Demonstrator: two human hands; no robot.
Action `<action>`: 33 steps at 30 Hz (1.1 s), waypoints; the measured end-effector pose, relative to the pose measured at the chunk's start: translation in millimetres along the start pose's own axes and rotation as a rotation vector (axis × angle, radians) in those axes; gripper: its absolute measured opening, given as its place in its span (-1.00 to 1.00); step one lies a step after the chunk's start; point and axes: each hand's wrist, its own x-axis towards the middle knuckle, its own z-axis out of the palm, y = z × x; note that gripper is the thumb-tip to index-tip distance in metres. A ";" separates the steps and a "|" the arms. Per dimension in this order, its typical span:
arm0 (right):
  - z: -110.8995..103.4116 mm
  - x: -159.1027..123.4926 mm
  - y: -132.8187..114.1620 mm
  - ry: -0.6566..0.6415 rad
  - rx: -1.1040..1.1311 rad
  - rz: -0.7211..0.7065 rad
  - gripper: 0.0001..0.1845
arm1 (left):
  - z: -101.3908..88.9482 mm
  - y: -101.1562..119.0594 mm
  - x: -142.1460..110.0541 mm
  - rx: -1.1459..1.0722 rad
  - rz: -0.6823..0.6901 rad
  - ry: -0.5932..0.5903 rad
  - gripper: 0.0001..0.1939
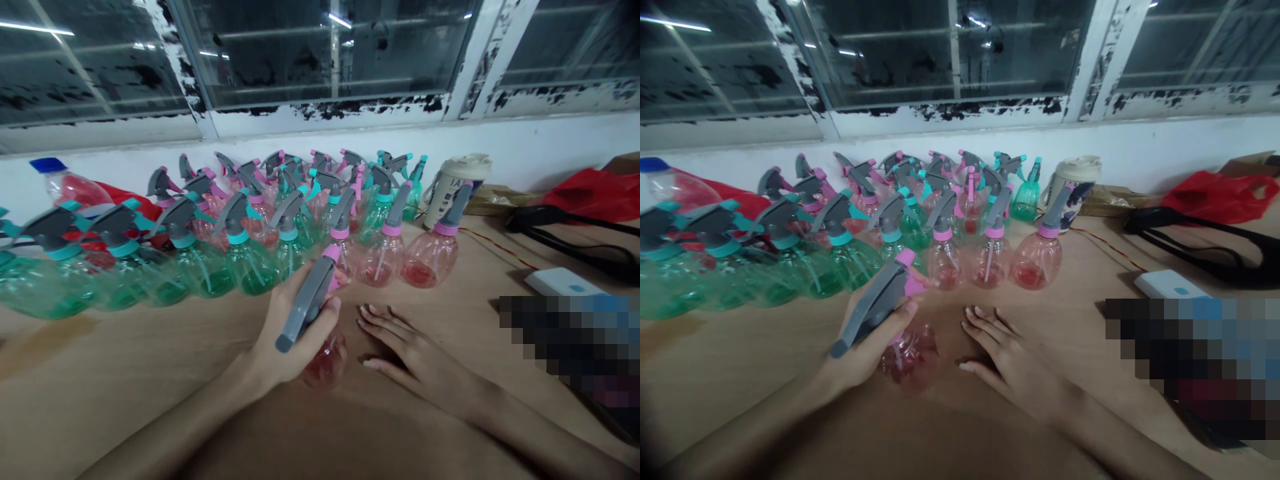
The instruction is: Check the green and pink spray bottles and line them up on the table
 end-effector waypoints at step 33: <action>-1.1 1.0 0.6 -0.033 -0.046 -0.006 -0.40 | 0.4 0.9 -3.8 -0.020 -0.037 -0.009 -0.97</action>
